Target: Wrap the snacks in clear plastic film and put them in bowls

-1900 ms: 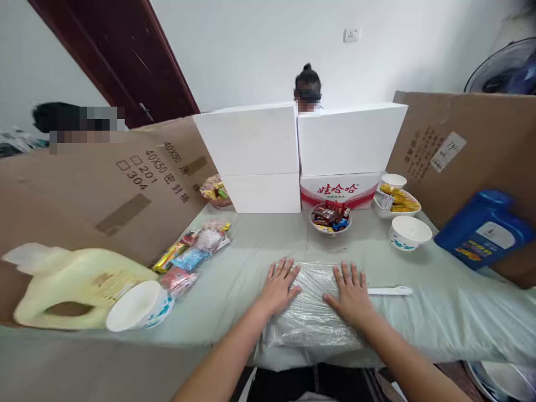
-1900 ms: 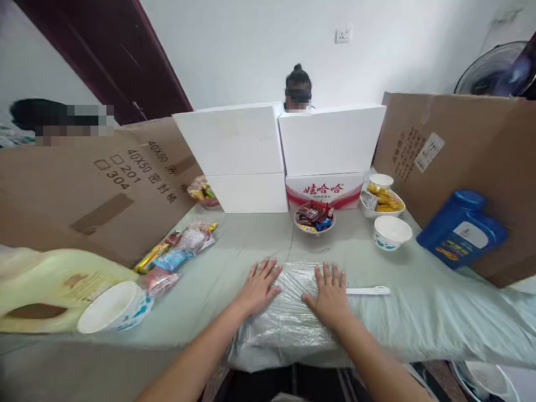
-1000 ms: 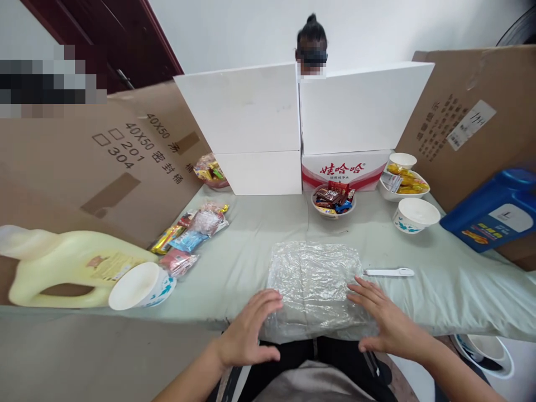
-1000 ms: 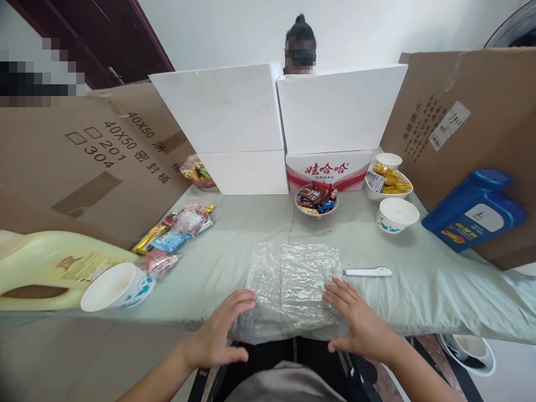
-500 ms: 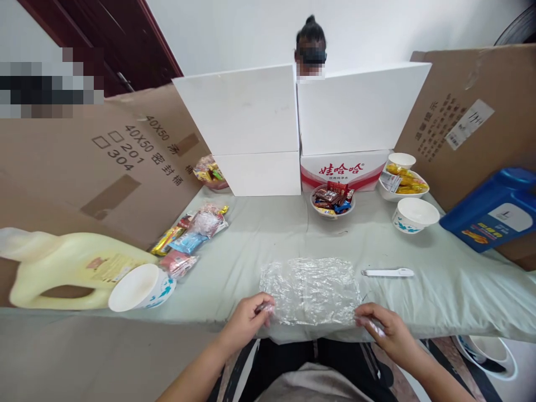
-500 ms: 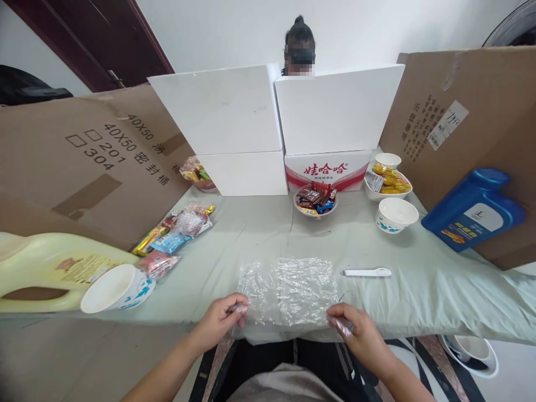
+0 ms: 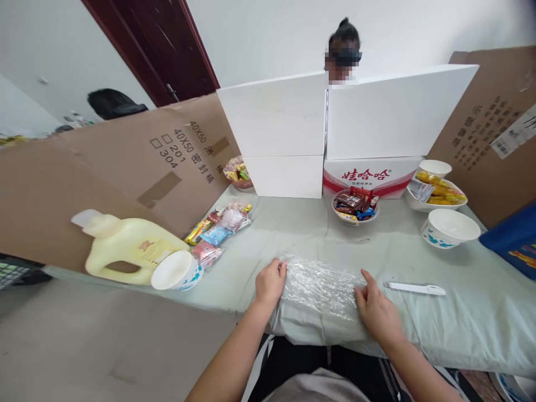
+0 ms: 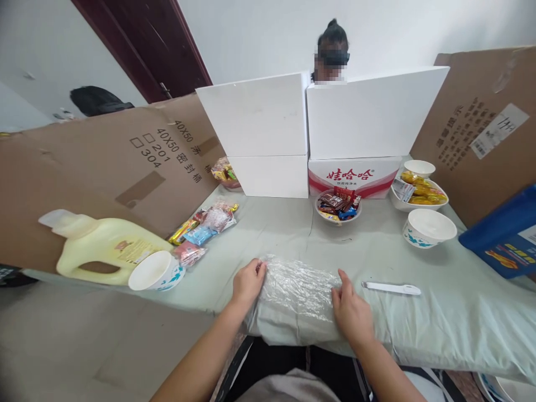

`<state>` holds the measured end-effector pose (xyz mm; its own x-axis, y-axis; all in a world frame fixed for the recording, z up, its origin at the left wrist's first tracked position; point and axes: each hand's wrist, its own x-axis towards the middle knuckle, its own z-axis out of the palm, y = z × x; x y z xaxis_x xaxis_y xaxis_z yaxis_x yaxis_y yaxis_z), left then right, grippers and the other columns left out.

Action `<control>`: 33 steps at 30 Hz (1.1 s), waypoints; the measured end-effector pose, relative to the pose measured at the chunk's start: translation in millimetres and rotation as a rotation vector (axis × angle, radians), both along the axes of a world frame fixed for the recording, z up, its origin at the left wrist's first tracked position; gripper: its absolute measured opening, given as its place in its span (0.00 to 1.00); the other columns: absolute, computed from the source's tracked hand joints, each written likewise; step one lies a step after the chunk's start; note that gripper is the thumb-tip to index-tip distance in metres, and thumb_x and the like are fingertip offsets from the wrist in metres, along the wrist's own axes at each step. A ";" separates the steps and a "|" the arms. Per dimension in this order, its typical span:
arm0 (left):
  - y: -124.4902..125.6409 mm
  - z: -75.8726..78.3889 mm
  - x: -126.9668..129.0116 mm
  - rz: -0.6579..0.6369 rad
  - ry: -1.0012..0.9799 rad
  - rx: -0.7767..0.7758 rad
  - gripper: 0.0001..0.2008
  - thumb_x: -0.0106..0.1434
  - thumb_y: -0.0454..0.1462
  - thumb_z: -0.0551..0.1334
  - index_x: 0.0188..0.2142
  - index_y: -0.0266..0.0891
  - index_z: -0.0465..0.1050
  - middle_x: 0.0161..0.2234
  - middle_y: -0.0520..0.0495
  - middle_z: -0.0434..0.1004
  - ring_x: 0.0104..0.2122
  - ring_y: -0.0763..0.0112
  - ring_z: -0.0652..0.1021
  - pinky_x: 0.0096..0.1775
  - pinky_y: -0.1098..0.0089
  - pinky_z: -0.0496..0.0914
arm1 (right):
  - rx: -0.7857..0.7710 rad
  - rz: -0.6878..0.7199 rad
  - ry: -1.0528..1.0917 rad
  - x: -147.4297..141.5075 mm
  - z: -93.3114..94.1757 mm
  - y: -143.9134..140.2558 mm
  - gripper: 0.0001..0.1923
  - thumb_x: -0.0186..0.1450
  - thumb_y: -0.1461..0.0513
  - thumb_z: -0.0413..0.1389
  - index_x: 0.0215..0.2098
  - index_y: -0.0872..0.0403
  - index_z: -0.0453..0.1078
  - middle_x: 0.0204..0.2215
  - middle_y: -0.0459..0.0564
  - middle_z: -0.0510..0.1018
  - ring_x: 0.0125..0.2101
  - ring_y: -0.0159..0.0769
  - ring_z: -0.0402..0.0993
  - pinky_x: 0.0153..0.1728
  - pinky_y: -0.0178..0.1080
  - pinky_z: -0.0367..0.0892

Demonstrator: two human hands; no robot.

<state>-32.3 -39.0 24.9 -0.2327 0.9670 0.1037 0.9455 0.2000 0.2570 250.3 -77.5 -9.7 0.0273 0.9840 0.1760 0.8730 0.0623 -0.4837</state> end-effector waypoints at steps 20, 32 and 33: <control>-4.3 -8.3 19.0 -0.601 0.039 0.320 0.12 0.69 0.38 0.53 0.33 0.39 0.73 0.32 0.44 0.75 0.38 0.62 0.74 0.42 0.62 0.68 | 0.245 0.138 -0.213 -6.2 18.1 -3.0 0.18 0.69 0.58 0.45 0.52 0.56 0.68 0.42 0.58 0.74 0.45 0.48 0.69 0.48 0.51 0.64; -5.8 -19.4 32.8 -0.894 0.065 -0.036 0.33 0.66 0.50 0.56 0.66 0.46 0.48 0.68 0.44 0.48 0.67 0.56 0.49 0.64 0.48 0.45 | 0.179 0.064 -0.319 -4.0 -2.2 -1.0 0.26 0.67 0.57 0.45 0.60 0.61 0.61 0.63 0.64 0.58 0.66 0.58 0.42 0.60 0.63 0.44; -6.7 -19.7 35.5 -0.892 0.062 -0.031 0.33 0.66 0.50 0.56 0.66 0.46 0.48 0.68 0.44 0.47 0.67 0.56 0.48 0.64 0.48 0.45 | 0.192 0.101 -0.307 -9.0 3.1 -2.1 0.25 0.68 0.58 0.44 0.61 0.60 0.61 0.64 0.63 0.58 0.66 0.56 0.41 0.61 0.62 0.44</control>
